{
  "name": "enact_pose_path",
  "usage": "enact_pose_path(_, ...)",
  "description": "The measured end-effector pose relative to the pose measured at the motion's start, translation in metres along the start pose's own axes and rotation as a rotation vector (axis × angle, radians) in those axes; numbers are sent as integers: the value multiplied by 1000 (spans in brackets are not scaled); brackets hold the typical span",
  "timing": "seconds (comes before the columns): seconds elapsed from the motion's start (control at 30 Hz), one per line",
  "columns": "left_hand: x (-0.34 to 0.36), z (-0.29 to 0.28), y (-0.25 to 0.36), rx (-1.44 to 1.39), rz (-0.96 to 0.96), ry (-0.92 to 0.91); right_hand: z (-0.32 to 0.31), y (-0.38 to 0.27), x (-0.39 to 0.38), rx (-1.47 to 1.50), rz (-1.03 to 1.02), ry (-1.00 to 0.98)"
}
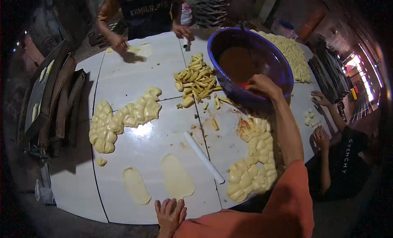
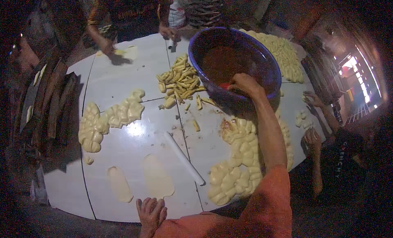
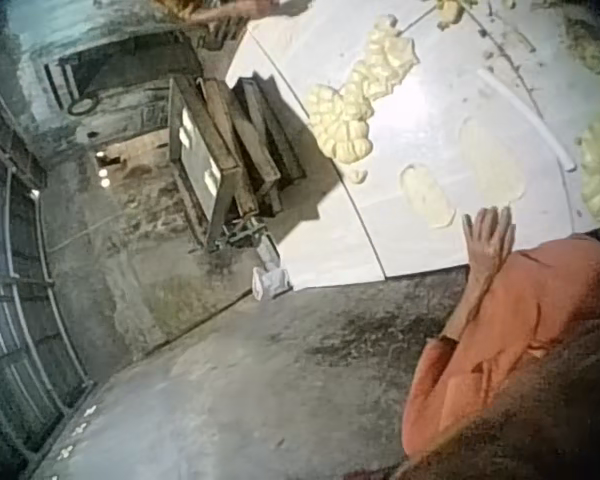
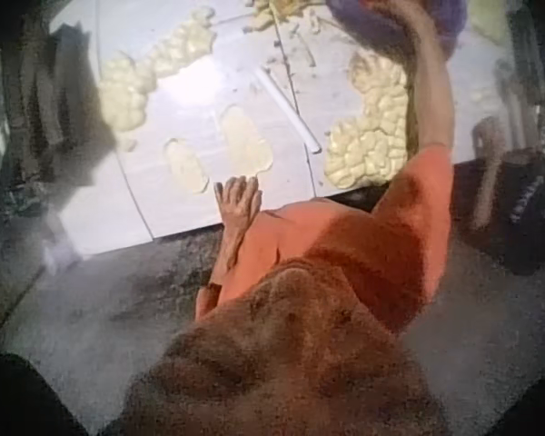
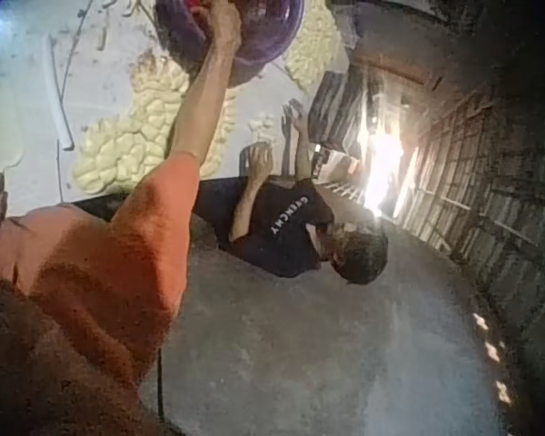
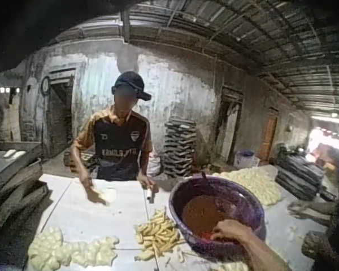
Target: The person rolls out pieces of dough using a rolling pin, applies a chocolate filling with a spatula, rolls the dough into a cylinder, and places the formed rolls onto a metal tray.
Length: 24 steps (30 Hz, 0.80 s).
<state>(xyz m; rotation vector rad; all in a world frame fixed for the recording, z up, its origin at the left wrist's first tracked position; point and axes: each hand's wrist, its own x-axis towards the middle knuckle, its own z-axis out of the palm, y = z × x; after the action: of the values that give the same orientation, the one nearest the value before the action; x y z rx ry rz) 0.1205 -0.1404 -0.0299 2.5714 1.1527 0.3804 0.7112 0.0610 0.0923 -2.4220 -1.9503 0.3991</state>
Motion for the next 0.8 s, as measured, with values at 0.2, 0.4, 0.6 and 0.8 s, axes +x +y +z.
enact_pose_path(0.2, -2, -3, 1, -35, -29, 9, -14, 6, -17, 591, 131, -95)
enact_pose_path(0.4, -1, 0, 1, -43, -27, -12, -21, 25, -26, 653, 230, -202)
enact_pose_path(0.6, -4, 2, 0, -79, -31, 8, -33, 24, -29, 638, 220, -218)
enact_pose_path(0.8, -6, 7, -2, -92, -56, 38, -47, -10, -45, 737, 245, -236)
